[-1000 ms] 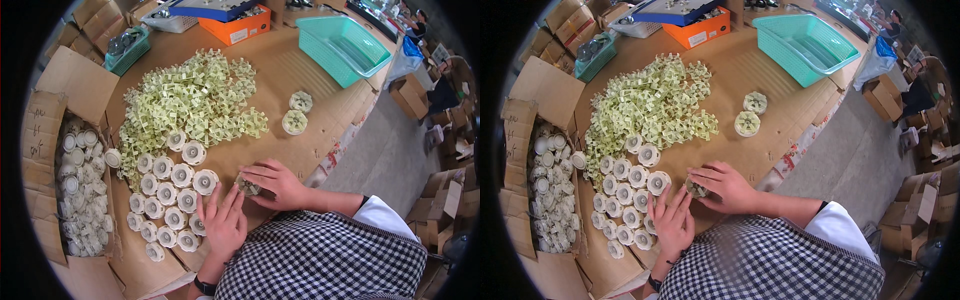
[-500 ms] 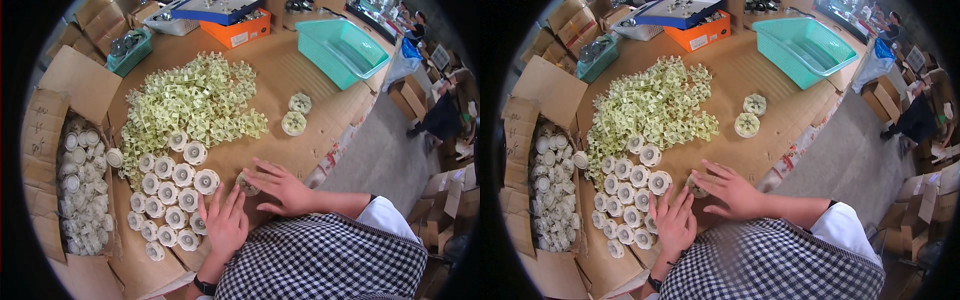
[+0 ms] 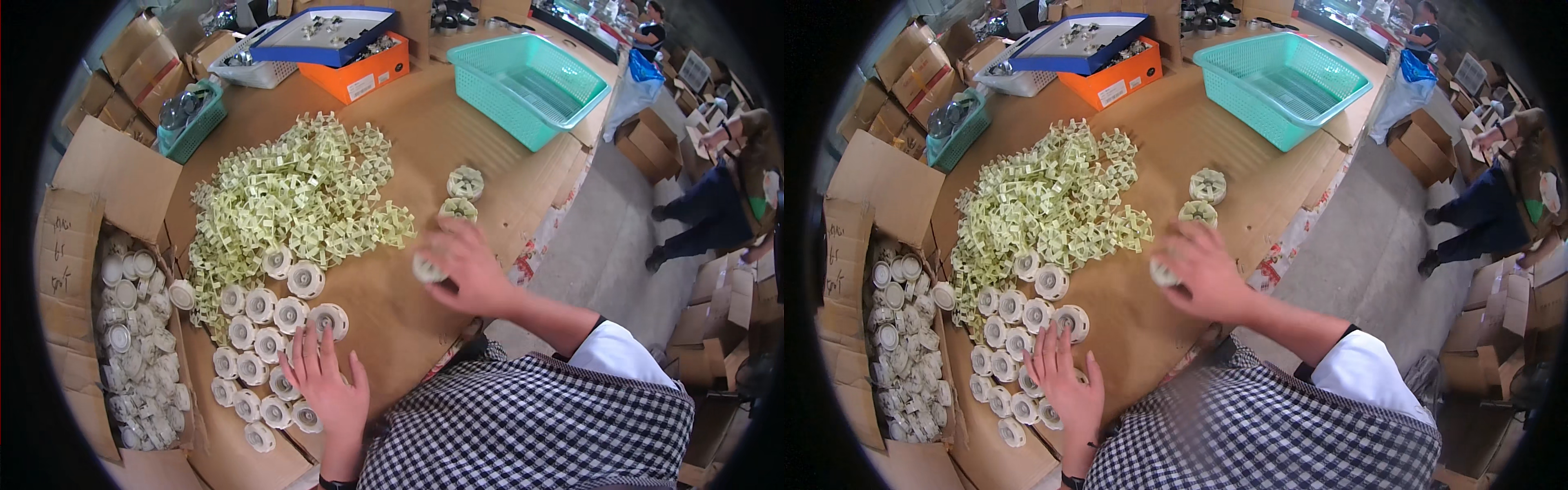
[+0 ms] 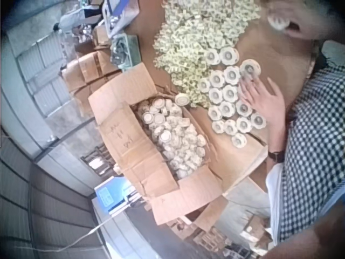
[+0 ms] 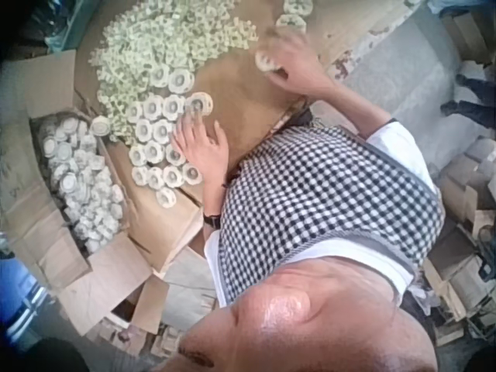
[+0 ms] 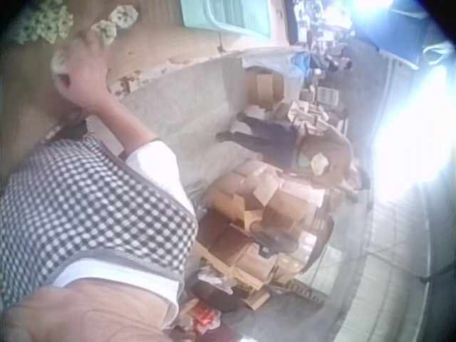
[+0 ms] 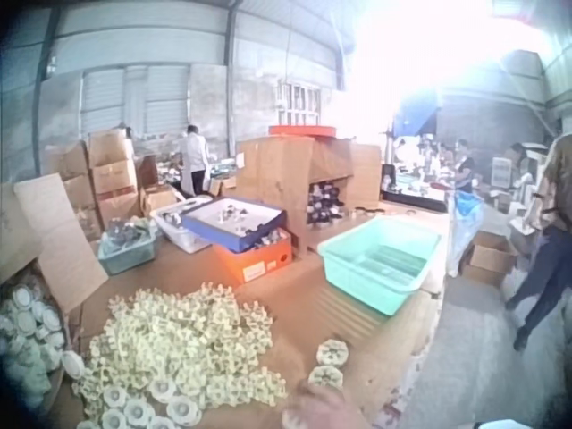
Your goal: The person takes circular base components from a cardboard box and arranges them on a workbench. The person then assembles each unit by pressing plastic spoked inserts onto the base components by hand.
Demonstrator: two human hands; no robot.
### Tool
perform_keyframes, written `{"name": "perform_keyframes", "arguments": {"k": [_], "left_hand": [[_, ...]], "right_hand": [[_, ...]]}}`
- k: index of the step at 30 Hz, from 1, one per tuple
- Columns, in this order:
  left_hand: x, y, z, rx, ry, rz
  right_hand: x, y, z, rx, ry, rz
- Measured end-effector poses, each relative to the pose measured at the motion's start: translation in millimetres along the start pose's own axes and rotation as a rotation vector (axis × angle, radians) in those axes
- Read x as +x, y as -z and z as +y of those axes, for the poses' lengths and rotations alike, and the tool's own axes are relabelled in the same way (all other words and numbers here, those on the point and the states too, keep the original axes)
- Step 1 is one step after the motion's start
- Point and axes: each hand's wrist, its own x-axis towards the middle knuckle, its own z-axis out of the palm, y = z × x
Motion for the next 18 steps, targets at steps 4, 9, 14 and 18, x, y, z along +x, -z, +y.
{"name": "perform_keyframes", "arguments": {"k": [4, 9, 14, 18], "left_hand": [[10, -1, -2, 0.077, 0.031, -0.040], [20, 2, 2, 0.091, 0.038, -0.081], [21, 6, 8, 0.021, -0.012, -0.118], [19, 0, 15, -0.034, -0.114, -0.119]], "right_hand": [[27, 14, 12, -0.081, -0.073, 0.169], [48, -19, 2, -0.019, 0.064, 0.085], [57, -27, 7, -0.020, 0.116, 0.060], [61, -9, -2, 0.149, -0.024, 0.008]]}}
